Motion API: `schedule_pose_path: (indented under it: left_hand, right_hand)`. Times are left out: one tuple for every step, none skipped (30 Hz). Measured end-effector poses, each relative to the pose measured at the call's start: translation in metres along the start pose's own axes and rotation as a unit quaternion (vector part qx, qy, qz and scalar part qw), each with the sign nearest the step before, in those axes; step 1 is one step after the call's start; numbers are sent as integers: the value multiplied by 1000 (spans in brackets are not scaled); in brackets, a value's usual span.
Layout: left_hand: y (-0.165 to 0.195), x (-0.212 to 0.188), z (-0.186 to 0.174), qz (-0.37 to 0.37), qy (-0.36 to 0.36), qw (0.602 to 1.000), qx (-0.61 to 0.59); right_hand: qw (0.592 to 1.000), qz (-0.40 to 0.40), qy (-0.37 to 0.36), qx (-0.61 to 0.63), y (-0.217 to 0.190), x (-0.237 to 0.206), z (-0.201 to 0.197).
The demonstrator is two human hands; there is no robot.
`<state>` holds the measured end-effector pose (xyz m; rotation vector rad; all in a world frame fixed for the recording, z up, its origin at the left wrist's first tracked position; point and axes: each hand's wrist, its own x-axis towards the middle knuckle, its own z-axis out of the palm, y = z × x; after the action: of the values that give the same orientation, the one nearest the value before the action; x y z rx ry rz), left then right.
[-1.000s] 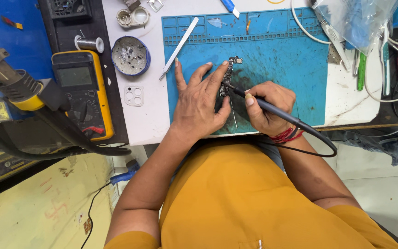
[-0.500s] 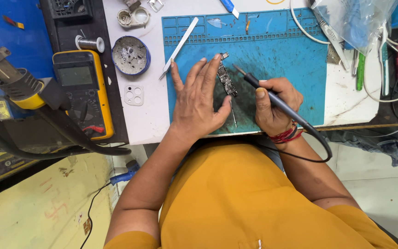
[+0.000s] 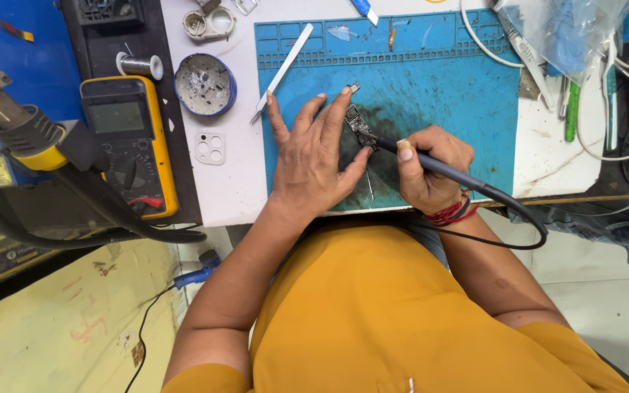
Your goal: The person holds a phone motherboard flat on a blue repair mat with one hand while using a soldering iron in the other hand to work on the board's components, repositioning the board and touching its parts with the iron tip throughout the episode.
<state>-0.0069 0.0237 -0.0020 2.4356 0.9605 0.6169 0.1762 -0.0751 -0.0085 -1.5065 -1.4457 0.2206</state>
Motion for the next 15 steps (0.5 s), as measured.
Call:
schedule_pose_path:
  left_hand:
    - [0,0,0,-3,-3,1000,4]
    - [0,0,0,-3,-3,1000,3]
    - [0,0,0,-4,-2,1000,1]
    - [0,0,0,-4,-2,1000,0]
    - [0,0,0,-6,-3,1000,-2]
    - [0,0,0,-8,-4,1000,-3]
    - [0,1,0,-9,-4,1000,-4]
    - [0,2,0,-8,-4,1000,-2]
    - [0,1,-1,-9,-5,1000,0]
    - [0,1,-1,-9,-6,1000,2]
    - [0,1,-1,-8,-4,1000,1]
    - [0,2,-1,-7,-3,1000,0]
    - [0,1,-1,-7,-2,1000,-2]
    - [0,1,-1,-6,0,1000,-5]
    - [0,1,-1,-6,1,1000,-7]
  right_hand:
    - [1000,-3,-4,0,0,0,0]
    - [1000,2,-6,-2,0,1,0]
    - [1000,7,-8,-5,0,1,0]
    - [1000,12,-9,-7,-1,1,0]
    - [1000,7,-8,-4,-1,1,0]
    - [1000,1,-6,-2,-2,2,0]
    - [1000,-5,-5,0,-1,2,0]
    - [1000,-6,-5,0,-1,3,0]
    - [1000,-6,-6,0,-1,3,1]
    - [1000,-6,-6,1,-1,3,1]
    - [1000,-6,-8,2,-1,4,1]
    - [1000,-5,-11,3,-1,3,0]
    - [1000,-4,-14,4,-1,3,0]
    - [1000,-7,-14,3,-1,3,0]
    - [1000,-9,-13,2,-1,3,0]
